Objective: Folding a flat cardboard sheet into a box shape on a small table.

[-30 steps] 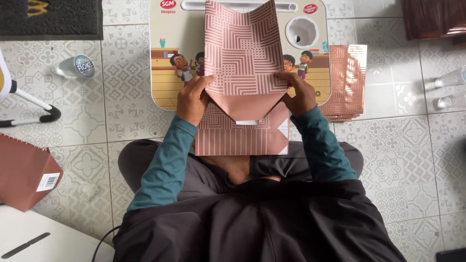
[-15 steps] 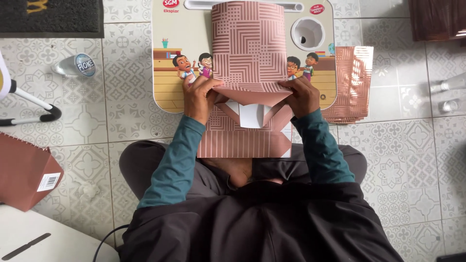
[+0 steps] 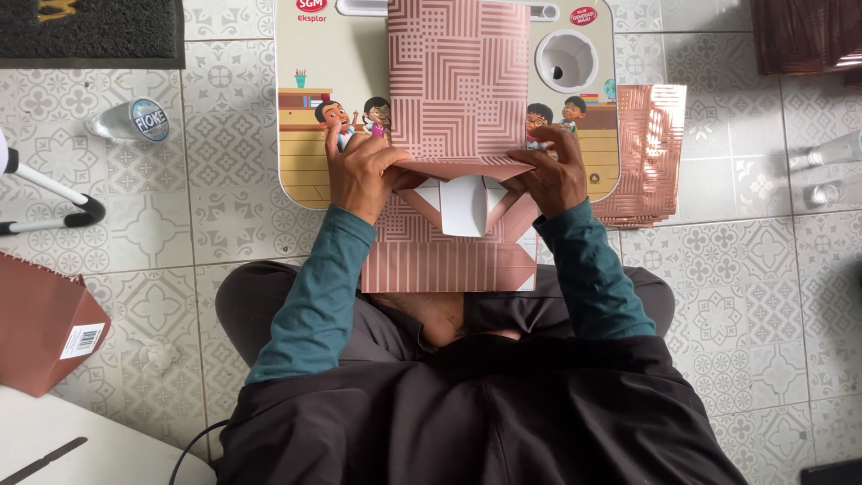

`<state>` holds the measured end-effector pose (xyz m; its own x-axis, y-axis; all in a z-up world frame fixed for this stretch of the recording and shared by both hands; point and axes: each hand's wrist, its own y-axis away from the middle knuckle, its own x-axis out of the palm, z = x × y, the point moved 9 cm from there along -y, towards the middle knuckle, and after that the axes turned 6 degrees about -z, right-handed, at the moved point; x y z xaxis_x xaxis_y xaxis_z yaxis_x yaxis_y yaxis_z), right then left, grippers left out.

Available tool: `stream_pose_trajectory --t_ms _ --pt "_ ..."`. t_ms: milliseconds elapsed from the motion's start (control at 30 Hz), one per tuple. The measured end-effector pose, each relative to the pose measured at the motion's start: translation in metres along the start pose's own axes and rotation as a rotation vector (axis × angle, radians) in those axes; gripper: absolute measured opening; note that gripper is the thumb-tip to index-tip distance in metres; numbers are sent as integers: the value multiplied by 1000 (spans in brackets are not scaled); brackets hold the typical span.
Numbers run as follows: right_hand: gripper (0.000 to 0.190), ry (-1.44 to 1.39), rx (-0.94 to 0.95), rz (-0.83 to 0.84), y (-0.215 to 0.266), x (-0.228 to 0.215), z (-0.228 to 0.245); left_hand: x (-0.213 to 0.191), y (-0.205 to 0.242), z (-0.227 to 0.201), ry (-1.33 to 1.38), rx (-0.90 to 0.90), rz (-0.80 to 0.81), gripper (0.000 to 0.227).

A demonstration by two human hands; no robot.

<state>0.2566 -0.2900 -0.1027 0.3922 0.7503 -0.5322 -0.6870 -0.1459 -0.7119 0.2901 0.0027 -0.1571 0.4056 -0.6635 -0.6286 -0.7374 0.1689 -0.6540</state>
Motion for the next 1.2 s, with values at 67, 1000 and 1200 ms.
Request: stream_pose_trajectory --t_ms 67,1000,1200 --pt "17 -25 -10 -1 -1 3 -1 -15 -8 -14 -13 24 15 17" --pt "39 -45 403 92 4 6 -34 28 5 22 36 -105 3 35" --pt "60 -63 359 16 3 0 -17 20 4 24 69 -161 -8 30"
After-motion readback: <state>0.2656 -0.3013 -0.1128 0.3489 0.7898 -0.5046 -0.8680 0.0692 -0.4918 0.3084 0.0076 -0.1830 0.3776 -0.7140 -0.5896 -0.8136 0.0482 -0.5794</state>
